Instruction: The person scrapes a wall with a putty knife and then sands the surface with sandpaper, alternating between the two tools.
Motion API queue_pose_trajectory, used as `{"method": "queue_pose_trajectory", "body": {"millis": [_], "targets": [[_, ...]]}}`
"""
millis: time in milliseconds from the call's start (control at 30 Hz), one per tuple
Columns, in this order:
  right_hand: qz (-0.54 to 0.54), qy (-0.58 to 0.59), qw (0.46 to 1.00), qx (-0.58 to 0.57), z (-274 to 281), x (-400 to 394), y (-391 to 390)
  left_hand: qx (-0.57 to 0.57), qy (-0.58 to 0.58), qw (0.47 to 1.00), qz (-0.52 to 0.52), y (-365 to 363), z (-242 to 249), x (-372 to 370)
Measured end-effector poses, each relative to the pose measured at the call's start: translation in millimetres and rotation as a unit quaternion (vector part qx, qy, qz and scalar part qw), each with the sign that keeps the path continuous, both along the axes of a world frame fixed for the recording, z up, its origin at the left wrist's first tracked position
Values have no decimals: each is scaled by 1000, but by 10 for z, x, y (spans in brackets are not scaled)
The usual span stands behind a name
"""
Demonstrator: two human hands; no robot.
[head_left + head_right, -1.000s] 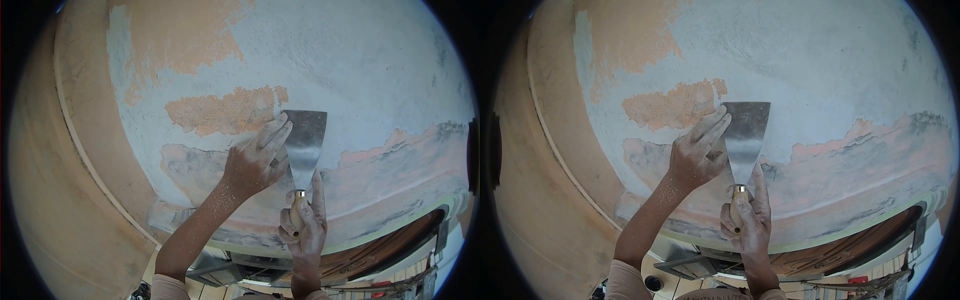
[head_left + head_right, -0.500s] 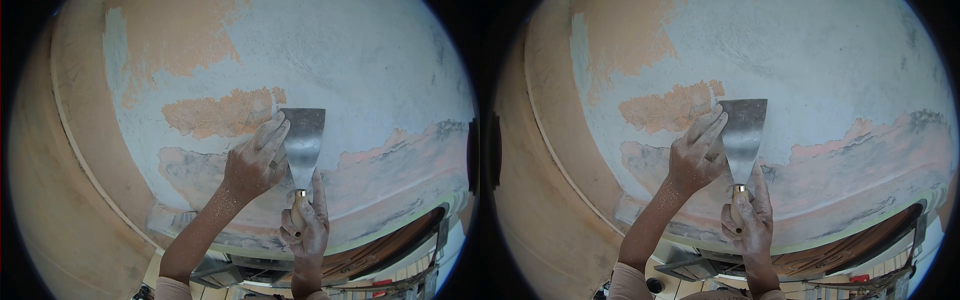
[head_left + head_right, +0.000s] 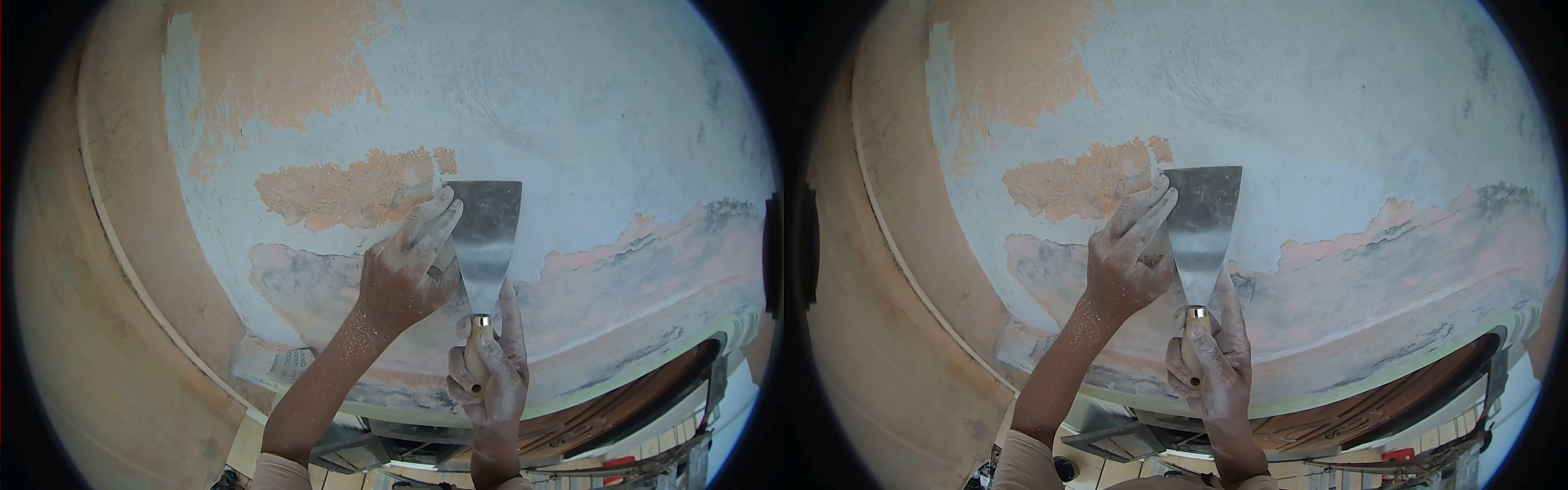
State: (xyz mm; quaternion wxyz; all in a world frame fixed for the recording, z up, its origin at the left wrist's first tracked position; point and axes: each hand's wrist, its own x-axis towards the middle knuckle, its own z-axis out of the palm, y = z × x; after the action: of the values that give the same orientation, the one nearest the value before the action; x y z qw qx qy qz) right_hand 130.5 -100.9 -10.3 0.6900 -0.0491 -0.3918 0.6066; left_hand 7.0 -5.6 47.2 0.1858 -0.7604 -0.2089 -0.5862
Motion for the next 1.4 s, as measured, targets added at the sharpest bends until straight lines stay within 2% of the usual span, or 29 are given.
{"method": "queue_pose_trajectory", "body": {"millis": [100,200,633,800,900,1000,1100,1200,1300,1400], "targets": [[2,5,1000,12,-14,-22,-3,31,12,998,47,8,49,-27],[3,11,1000,26,-81,-39,22,10,4,999,36,0,-59,-21],[7,14,1000,24,-85,-34,-8,27,6,999,32,8,15,-47],[14,13,1000,-4,84,-26,-14,23,-15,999,22,20,134,-28],[26,23,999,-6,56,11,-69,10,-6,1000,25,-35,25,13],[32,36,999,-3,117,-42,-78,39,-8,999,10,35,118,-8],[32,45,998,-14,89,-37,-115,-12,-16,1000,2,-52,119,-3],[16,27,999,-12,94,-38,-50,29,-13,999,37,7,76,4],[5,15,1000,-12,126,-21,-51,32,-14,999,41,-16,197,-1],[20,23,1000,-1,106,4,-45,14,-3,999,39,-22,64,17]]}}
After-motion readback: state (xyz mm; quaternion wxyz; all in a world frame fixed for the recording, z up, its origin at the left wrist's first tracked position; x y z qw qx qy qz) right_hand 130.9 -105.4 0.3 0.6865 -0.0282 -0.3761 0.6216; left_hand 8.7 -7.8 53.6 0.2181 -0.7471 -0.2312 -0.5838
